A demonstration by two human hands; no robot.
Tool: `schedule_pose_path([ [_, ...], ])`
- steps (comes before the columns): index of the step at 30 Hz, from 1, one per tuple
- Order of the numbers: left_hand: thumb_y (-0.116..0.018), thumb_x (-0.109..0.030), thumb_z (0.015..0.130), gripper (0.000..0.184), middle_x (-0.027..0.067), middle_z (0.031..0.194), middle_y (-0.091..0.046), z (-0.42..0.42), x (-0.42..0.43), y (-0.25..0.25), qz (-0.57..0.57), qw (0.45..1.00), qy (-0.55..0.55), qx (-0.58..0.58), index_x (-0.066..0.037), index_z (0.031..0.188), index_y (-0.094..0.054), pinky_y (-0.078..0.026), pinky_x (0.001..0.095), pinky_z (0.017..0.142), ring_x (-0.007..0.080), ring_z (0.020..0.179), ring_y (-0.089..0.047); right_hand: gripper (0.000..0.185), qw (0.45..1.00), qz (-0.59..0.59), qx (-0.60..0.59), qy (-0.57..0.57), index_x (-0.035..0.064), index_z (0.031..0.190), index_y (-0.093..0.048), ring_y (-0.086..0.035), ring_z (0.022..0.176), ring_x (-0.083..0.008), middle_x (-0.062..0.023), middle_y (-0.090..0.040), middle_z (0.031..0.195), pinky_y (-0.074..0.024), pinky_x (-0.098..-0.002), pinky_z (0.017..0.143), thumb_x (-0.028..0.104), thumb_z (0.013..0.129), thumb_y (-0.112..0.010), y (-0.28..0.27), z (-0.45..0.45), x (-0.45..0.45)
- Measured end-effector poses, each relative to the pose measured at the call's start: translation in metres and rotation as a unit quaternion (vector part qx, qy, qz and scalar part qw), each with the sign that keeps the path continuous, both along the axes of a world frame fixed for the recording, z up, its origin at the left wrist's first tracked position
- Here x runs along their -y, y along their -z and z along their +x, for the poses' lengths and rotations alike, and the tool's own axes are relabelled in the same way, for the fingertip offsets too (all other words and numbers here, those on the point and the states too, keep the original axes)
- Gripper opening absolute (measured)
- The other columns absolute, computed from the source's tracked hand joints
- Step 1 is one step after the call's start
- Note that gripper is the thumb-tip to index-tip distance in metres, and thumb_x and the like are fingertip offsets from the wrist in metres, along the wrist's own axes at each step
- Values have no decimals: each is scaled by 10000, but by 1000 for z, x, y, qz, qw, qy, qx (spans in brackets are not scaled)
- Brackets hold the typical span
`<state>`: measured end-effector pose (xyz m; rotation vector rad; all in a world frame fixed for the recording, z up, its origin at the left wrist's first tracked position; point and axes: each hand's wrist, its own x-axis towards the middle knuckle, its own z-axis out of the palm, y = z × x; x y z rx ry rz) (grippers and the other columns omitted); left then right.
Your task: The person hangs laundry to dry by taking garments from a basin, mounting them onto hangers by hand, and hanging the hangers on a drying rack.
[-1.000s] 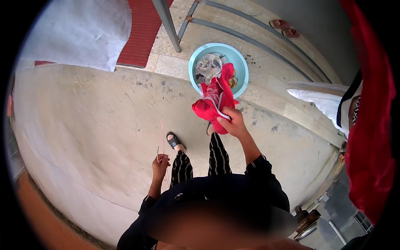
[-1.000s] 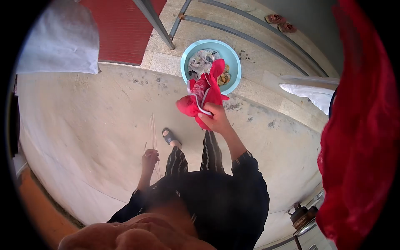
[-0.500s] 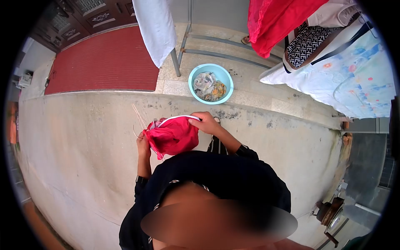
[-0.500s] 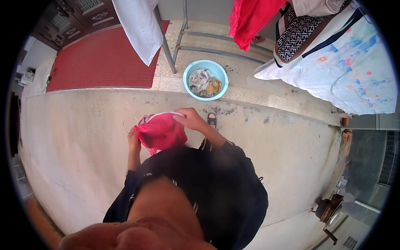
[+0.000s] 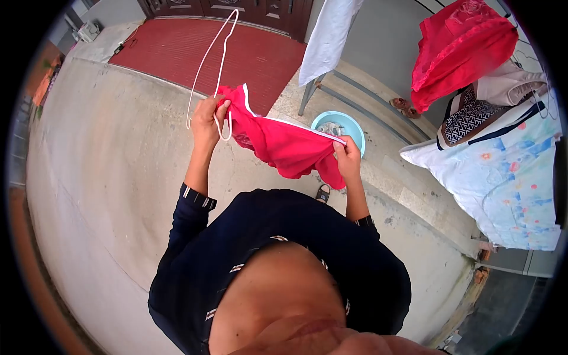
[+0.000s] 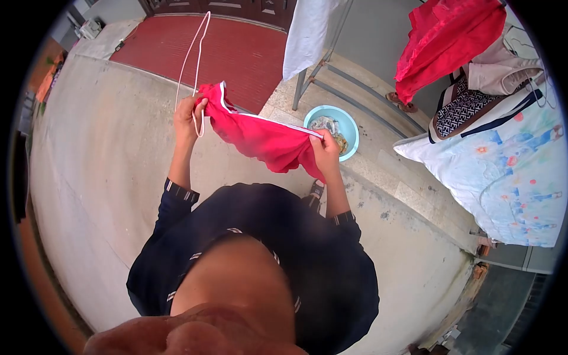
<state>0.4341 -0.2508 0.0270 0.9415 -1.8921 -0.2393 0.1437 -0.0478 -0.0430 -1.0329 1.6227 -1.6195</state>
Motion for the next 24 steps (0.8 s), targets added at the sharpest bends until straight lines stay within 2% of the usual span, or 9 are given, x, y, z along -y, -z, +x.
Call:
schedule_pose_path([
  [3,-662,-184,805,176,100,797,-626,12,11,5,76,996,-30,-42,-57,927,-651,-460,308,656,193,765,-582,116,985,93,-131,-56,14,926,-589,-540,746,-57,-10,-603,820,-432,-214,692,110,872,-554,-13,-4,14],
  [7,-651,-187,829,162,49,715,-586,11,6,-22,71,972,46,-219,-42,899,-640,-429,262,584,109,663,-528,142,979,-159,115,-48,4,933,-583,-523,690,-55,3,-594,809,-424,-213,620,132,876,-559,-39,0,15],
  [10,-632,-214,850,212,4,612,-485,16,12,-17,212,966,14,-149,-4,836,-602,-380,225,530,57,598,-415,155,989,2,116,-94,10,920,-601,-546,710,-67,-15,-617,799,-435,-221,633,151,879,-554,-27,-13,37],
  [11,-627,-225,853,226,2,608,-482,17,8,-10,221,964,33,-146,-5,814,-593,-379,230,527,58,597,-415,164,979,90,-164,-86,19,881,-617,-547,692,-74,-25,-623,749,-440,-237,631,172,874,-559,-8,-18,45],
  [12,-623,-236,855,241,1,604,-479,13,10,-8,222,963,56,-145,-6,791,-583,-378,235,525,59,597,-416,150,940,102,-322,-53,27,858,-628,-540,666,-82,-29,-617,708,-442,-245,630,169,855,-578,-4,-15,45],
  [14,-625,-242,852,249,8,602,-475,8,-4,-12,231,961,88,-128,-14,764,-575,-383,245,529,61,601,-417,147,984,67,-164,-1,18,933,-632,-567,689,-99,-12,-625,757,-452,-232,656,129,857,-573,33,-24,54],
  [18,-597,-213,877,243,-69,621,-447,-6,-17,-7,303,926,170,-148,-39,715,-546,-336,204,515,21,596,-390,151,966,13,-240,96,18,941,-606,-610,747,-163,-87,-649,835,-479,-275,679,103,818,-594,39,3,63],
  [21,-604,-203,873,230,-65,628,-471,-24,-23,6,333,901,220,-168,-48,712,-546,-352,202,527,18,599,-404,214,989,56,-81,-108,11,981,-590,-619,790,-157,-95,-646,861,-492,-280,713,110,796,-633,3,60,64],
  [24,-627,-184,854,214,-54,641,-478,-39,-38,5,355,888,249,-153,-41,716,-549,-365,205,541,21,612,-416,200,970,37,-144,-192,15,978,-586,-600,750,-130,-87,-638,845,-474,-259,671,116,809,-618,-9,110,73],
])
